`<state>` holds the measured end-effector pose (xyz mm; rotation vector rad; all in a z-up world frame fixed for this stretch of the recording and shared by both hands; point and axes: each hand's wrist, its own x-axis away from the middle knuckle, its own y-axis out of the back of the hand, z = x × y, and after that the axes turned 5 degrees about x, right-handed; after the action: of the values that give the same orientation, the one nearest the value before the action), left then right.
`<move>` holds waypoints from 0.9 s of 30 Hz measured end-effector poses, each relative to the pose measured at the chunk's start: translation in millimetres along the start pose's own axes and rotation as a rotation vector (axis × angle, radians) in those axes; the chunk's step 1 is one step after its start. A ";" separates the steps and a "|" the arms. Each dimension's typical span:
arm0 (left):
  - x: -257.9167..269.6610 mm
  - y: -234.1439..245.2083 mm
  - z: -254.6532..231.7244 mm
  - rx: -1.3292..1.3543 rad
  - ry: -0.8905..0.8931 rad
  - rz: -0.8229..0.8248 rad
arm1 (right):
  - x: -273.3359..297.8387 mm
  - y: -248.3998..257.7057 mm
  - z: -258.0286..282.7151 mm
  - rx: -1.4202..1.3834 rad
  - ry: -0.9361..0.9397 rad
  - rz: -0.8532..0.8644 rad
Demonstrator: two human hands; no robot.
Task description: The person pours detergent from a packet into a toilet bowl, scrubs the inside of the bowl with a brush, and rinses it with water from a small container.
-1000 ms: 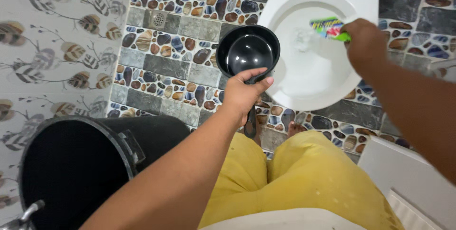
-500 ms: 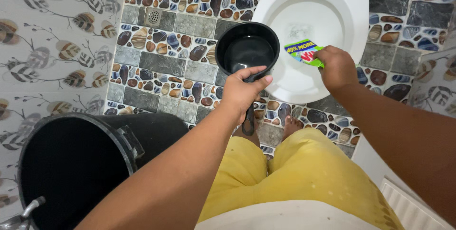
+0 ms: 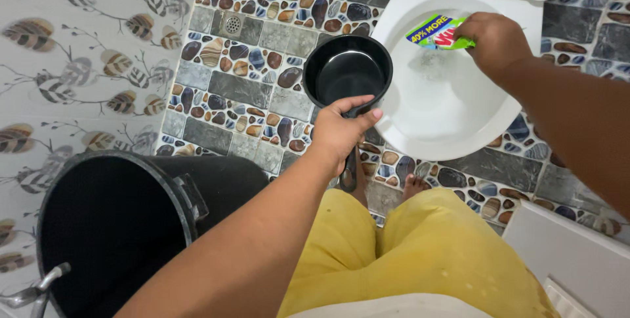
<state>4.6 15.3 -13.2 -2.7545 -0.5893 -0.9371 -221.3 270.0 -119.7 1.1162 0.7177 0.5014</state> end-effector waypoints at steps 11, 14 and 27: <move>1.0 -8.8 -0.4 0.015 0.032 0.019 | 29.1 9.7 1.4 0.020 -0.007 -0.034; 3.3 -15.5 -0.2 0.005 0.028 0.046 | 62.7 9.1 15.0 0.031 -0.165 -0.105; 15.0 -23.4 -2.3 -0.064 0.038 0.070 | 144.6 -38.1 59.9 -0.010 -0.638 -0.269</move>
<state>4.4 40.6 -1.3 -2.7869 -0.4615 -1.0069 -78.9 317.8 -177.8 1.0682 0.2932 -0.0889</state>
